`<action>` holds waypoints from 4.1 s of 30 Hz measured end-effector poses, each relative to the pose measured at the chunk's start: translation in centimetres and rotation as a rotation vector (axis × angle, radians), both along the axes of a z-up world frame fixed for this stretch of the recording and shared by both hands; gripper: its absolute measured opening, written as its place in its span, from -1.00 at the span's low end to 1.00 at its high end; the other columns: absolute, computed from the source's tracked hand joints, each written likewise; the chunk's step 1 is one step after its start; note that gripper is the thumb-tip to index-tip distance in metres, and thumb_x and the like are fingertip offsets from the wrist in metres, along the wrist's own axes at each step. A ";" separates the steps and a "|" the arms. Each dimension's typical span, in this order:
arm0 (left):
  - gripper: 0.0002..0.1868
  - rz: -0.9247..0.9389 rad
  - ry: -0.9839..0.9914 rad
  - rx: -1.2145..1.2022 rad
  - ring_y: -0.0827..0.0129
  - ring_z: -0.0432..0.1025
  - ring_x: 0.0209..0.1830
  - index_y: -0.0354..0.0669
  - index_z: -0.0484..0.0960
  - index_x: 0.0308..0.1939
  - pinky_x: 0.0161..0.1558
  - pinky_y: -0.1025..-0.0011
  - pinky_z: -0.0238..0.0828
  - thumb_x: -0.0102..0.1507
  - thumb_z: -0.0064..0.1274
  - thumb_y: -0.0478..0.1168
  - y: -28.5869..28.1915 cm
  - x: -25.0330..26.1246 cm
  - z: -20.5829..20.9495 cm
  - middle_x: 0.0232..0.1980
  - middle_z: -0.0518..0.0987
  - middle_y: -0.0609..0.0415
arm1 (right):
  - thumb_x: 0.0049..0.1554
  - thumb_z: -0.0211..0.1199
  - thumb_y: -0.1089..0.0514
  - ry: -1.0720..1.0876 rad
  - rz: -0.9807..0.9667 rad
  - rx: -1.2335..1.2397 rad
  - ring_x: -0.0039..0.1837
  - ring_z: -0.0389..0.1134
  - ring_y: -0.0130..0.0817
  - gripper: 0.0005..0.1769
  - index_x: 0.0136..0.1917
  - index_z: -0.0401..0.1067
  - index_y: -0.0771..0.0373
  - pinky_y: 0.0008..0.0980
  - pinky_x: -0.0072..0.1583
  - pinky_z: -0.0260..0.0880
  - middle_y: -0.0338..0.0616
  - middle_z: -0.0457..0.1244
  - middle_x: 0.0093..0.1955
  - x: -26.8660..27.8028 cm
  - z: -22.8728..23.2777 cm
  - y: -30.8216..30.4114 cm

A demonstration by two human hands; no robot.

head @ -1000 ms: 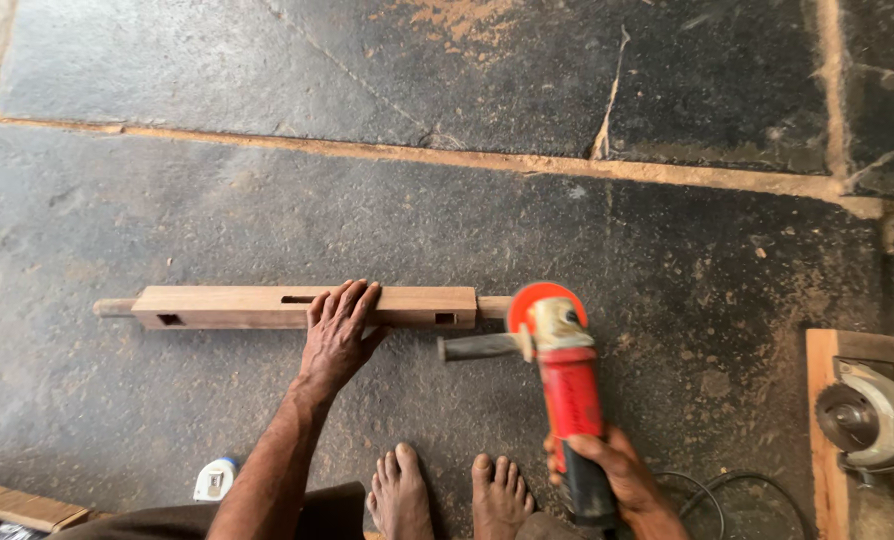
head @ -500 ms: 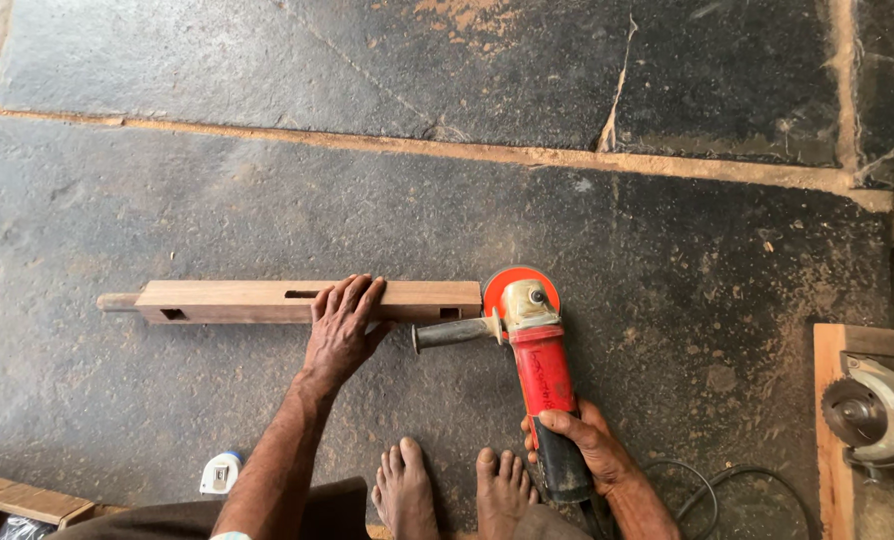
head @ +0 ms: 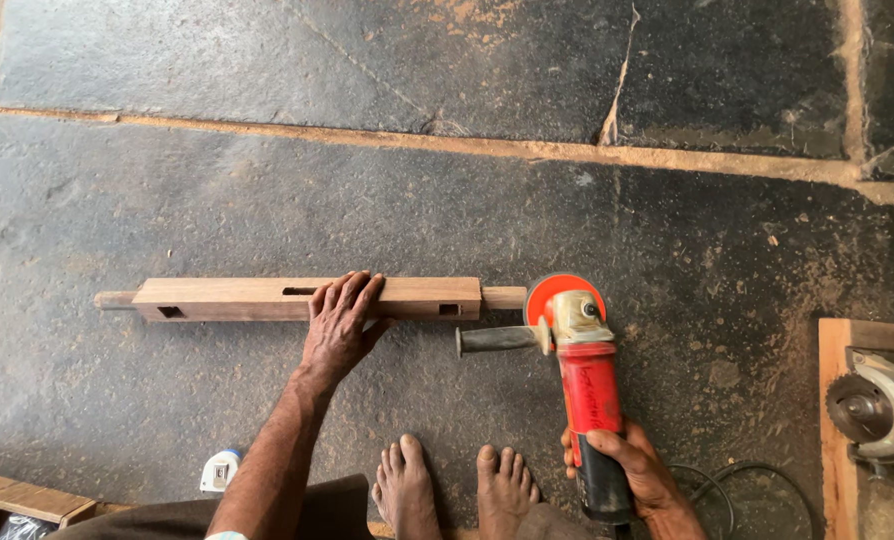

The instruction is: The person sands the surface of a wooden leg using an angle grinder, holding the wood steady by hand on the floor and moving the tool along its length.

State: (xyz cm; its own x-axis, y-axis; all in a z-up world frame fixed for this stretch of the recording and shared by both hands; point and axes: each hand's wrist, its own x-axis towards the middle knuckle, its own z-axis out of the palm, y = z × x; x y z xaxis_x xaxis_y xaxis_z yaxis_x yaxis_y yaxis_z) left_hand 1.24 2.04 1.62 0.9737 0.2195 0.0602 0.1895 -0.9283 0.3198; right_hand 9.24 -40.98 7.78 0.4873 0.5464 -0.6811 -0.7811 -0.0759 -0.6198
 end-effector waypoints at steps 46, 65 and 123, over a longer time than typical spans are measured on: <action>-0.29 -0.136 0.103 -0.126 0.10 0.30 0.34 -0.06 0.47 0.31 0.42 -0.02 0.02 0.18 0.23 0.18 3.3 2.8 0.3 0.29 0.48 -0.02 | -0.16 0.44 -0.11 -0.019 0.018 -0.006 -0.17 0.47 -0.26 -0.25 0.15 0.36 0.43 -0.23 -0.11 0.60 0.06 0.38 -0.14 0.2 -2.6 3.6; -0.29 -0.146 0.023 -0.111 0.03 0.29 0.33 -0.09 0.46 0.30 0.41 -0.05 0.01 0.17 0.24 0.15 2.9 2.4 0.8 0.28 0.47 -0.07 | -0.15 0.46 -0.11 -0.048 0.072 -0.065 -0.18 0.45 -0.26 -0.24 0.14 0.38 0.48 -0.22 -0.12 0.59 0.07 0.37 -0.14 2.2 -1.3 5.2; -0.27 -0.292 0.369 0.064 0.09 0.51 0.09 -0.04 0.50 0.16 0.19 0.00 0.42 0.30 -0.26 0.46 5.5 6.5 -0.2 0.01 0.59 -0.11 | -0.18 0.43 -0.14 -0.001 0.014 -0.139 -0.19 0.47 -0.26 -0.21 0.13 0.40 0.51 -0.24 -0.12 0.59 0.07 0.39 -0.19 0.6 -0.4 6.2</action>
